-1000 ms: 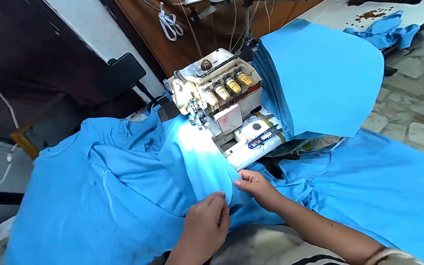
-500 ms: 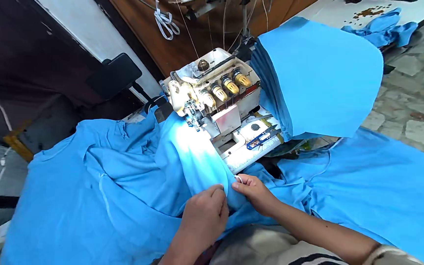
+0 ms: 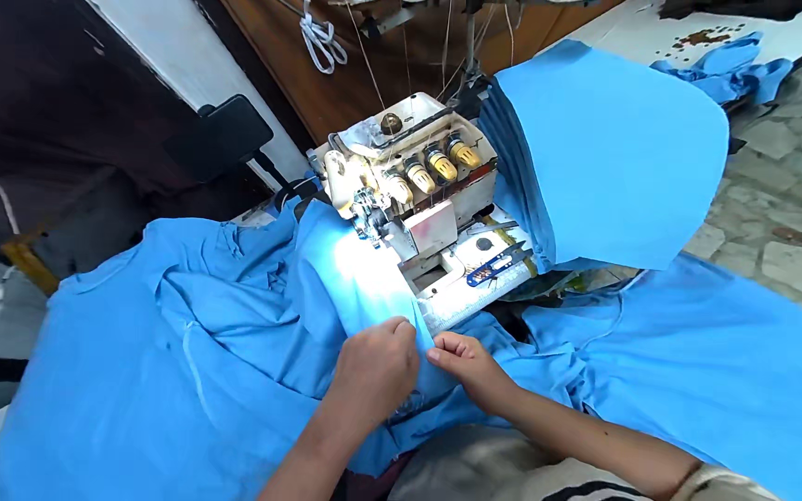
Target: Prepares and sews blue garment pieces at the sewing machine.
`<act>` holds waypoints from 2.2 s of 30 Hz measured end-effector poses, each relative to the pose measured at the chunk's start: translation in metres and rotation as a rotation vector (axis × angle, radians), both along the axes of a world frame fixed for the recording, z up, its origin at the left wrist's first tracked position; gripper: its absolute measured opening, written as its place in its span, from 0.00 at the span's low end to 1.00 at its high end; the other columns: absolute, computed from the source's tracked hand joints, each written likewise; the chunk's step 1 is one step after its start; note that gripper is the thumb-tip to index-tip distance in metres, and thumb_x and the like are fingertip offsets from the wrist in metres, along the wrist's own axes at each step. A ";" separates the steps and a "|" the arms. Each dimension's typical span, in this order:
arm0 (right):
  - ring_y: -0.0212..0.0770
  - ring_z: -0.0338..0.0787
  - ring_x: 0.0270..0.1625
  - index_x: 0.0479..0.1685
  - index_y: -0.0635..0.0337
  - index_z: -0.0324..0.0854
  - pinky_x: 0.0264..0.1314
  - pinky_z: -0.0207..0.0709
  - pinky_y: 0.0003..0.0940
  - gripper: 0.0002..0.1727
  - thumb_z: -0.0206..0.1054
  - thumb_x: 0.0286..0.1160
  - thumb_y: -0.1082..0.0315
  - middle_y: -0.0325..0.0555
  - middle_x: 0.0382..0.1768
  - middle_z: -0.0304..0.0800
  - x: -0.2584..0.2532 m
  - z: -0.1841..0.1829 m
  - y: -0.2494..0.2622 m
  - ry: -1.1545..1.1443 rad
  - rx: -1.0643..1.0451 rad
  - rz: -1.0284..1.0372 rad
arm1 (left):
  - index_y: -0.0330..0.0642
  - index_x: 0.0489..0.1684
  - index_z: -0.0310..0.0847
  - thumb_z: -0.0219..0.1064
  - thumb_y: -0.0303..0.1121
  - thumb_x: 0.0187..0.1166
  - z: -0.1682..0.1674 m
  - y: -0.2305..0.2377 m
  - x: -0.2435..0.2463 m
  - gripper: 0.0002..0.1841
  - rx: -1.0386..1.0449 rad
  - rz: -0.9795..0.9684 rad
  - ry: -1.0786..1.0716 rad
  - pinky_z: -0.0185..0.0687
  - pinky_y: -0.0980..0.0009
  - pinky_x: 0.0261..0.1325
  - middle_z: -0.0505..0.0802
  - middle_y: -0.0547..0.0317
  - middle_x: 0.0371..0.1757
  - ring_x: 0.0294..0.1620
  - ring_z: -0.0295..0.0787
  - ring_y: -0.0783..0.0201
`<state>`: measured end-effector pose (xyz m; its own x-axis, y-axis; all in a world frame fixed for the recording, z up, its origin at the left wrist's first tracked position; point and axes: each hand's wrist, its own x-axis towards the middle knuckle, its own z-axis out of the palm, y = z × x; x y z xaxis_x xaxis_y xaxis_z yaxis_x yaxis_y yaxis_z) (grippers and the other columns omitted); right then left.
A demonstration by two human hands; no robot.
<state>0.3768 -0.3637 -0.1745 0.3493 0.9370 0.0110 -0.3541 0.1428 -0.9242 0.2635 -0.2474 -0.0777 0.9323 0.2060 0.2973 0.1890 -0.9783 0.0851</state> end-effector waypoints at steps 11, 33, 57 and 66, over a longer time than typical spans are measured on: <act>0.17 0.78 0.28 0.30 0.57 0.77 0.36 0.72 0.15 0.10 0.59 0.83 0.69 0.26 0.23 0.77 0.013 0.016 0.024 -0.179 -0.015 -0.073 | 0.30 0.24 0.86 0.69 0.22 0.71 -0.001 0.019 0.036 0.06 0.109 0.168 0.013 0.82 0.54 0.24 0.89 0.44 0.24 0.26 0.91 0.47; 0.28 0.85 0.45 0.51 0.64 0.86 0.55 0.80 0.31 0.13 0.57 0.87 0.67 0.41 0.42 0.89 0.040 0.007 -0.036 -0.538 -0.361 0.278 | 0.18 0.37 0.80 0.54 0.34 0.81 0.075 0.153 -0.293 0.20 0.146 0.589 -0.200 0.81 0.54 0.39 0.88 0.28 0.36 0.35 0.86 0.47; 0.35 0.91 0.32 0.60 0.67 0.73 0.39 0.88 0.32 0.12 0.56 0.87 0.70 0.47 0.38 0.88 -0.006 0.005 0.071 -0.060 -0.239 0.171 | 0.29 0.42 0.85 0.65 0.37 0.76 -0.090 0.084 -0.094 0.16 0.036 0.352 -0.548 0.55 0.33 0.81 0.84 0.25 0.66 0.80 0.65 0.22; 0.19 0.86 0.36 0.40 0.60 0.84 0.45 0.80 0.20 0.08 0.60 0.84 0.69 0.29 0.32 0.88 0.019 0.014 0.019 -0.144 -0.122 0.156 | 0.50 0.31 0.72 0.53 0.40 0.87 0.000 0.031 -0.095 0.12 -0.317 -0.316 -0.364 0.61 0.52 0.89 0.93 0.64 0.49 0.74 0.83 0.64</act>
